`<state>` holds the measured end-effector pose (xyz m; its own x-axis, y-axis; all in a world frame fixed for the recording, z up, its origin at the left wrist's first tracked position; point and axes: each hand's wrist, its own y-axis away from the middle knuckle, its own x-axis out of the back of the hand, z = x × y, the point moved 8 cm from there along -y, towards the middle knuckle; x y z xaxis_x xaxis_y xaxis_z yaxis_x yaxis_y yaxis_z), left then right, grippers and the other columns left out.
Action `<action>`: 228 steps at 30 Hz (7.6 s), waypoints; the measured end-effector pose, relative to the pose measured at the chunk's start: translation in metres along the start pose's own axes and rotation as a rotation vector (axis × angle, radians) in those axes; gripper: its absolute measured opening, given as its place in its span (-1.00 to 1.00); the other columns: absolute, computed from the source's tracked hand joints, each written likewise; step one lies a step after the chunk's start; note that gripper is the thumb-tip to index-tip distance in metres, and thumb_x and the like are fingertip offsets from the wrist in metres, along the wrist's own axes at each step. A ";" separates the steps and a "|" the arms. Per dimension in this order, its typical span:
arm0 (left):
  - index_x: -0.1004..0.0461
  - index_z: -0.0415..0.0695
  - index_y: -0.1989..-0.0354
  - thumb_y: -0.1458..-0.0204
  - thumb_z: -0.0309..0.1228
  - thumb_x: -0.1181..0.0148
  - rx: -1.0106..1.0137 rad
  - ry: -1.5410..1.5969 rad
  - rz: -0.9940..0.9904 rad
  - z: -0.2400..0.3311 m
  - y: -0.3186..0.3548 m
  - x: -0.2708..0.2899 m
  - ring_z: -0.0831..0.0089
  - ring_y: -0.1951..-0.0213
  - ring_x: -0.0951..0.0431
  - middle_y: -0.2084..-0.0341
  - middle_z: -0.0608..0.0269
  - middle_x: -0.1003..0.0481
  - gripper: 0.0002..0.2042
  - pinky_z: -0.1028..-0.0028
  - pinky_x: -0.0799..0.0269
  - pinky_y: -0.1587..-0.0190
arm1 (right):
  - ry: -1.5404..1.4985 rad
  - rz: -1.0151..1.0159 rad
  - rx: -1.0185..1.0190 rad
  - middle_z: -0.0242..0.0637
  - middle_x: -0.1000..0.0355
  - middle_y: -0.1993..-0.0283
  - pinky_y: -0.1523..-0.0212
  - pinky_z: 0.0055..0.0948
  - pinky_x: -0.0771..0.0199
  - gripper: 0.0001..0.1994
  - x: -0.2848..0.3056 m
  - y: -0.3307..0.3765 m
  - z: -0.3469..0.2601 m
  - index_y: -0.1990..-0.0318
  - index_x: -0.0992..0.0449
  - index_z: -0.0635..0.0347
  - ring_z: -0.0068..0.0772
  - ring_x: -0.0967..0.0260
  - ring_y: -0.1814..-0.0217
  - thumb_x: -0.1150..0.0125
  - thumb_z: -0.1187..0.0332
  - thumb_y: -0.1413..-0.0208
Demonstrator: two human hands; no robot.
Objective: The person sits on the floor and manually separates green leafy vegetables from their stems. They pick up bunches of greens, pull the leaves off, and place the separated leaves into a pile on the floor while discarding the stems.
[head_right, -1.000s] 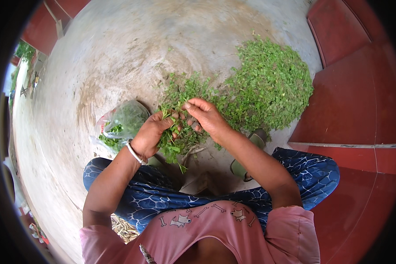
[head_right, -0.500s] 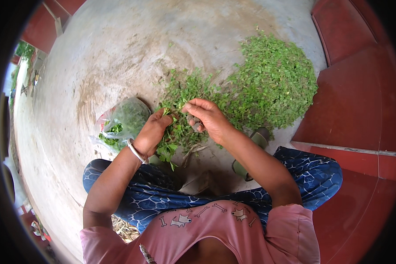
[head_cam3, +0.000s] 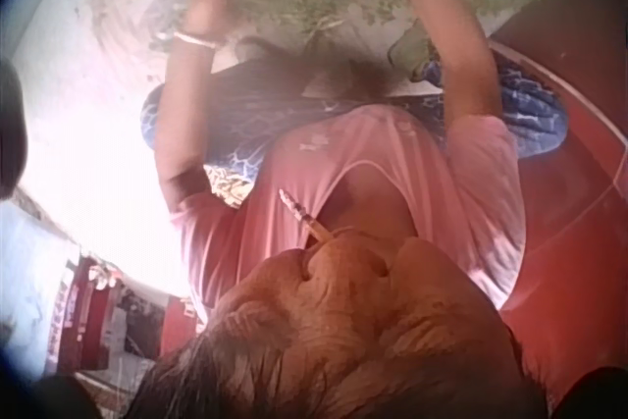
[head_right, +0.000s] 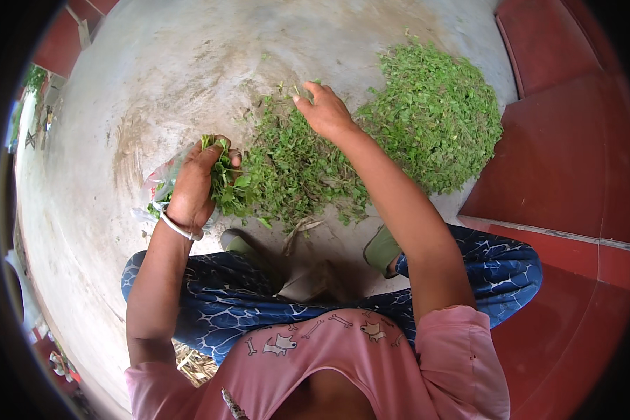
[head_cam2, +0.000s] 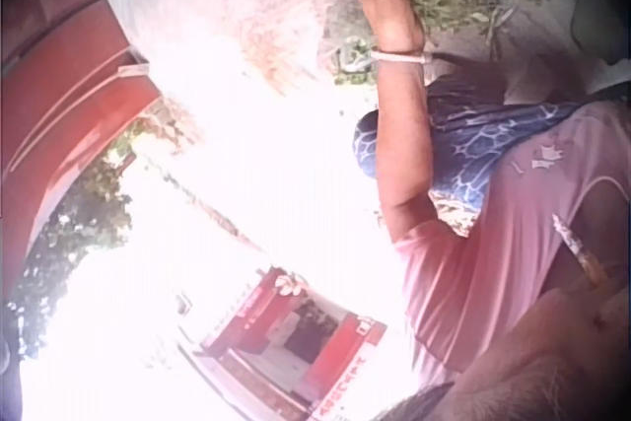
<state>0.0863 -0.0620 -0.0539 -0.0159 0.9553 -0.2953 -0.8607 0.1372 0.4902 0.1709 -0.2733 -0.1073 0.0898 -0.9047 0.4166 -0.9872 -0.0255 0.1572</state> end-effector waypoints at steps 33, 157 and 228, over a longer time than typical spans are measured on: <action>-0.39 -0.11 0.47 0.01 -0.42 -0.22 -0.095 -0.325 0.025 0.007 0.008 -0.014 0.72 0.63 -0.25 0.65 0.51 -0.32 -0.88 0.63 -0.18 0.57 | 1.121 -0.093 0.347 -0.17 -0.35 0.23 0.29 -0.12 -0.42 -0.83 -0.024 0.102 0.194 0.30 -0.45 0.03 -0.06 -0.37 0.28 -0.09 0.42 0.12; -0.38 -0.31 0.20 -0.13 -0.53 0.03 -0.180 -0.538 -0.184 -0.019 -0.004 -0.022 0.67 0.46 -0.32 0.39 0.36 -0.48 -0.86 0.64 -0.30 0.36 | 1.190 -0.307 0.370 -0.21 -0.28 -0.09 -0.05 -0.19 -0.24 -0.81 -0.014 0.050 0.145 0.31 -0.50 0.01 -0.16 -0.13 -0.19 -0.10 0.43 0.15; -0.31 -0.13 0.30 -0.13 -0.37 0.06 -0.256 -0.128 -0.014 0.024 0.013 -0.014 0.61 0.41 -0.35 0.45 0.37 -0.35 -0.89 0.62 -0.29 0.33 | -0.197 -0.070 -0.687 -0.32 -0.34 0.30 0.57 -0.51 -0.37 -0.73 -0.026 0.133 0.178 0.17 -0.34 0.23 -0.55 -0.35 0.38 -0.06 0.20 -0.16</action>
<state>0.0874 -0.0678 -0.0237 0.0474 0.9813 -0.1864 -0.9611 0.0957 0.2590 0.0140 -0.3289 -0.2564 0.0605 -0.9722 0.2261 -0.6682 0.1288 0.7328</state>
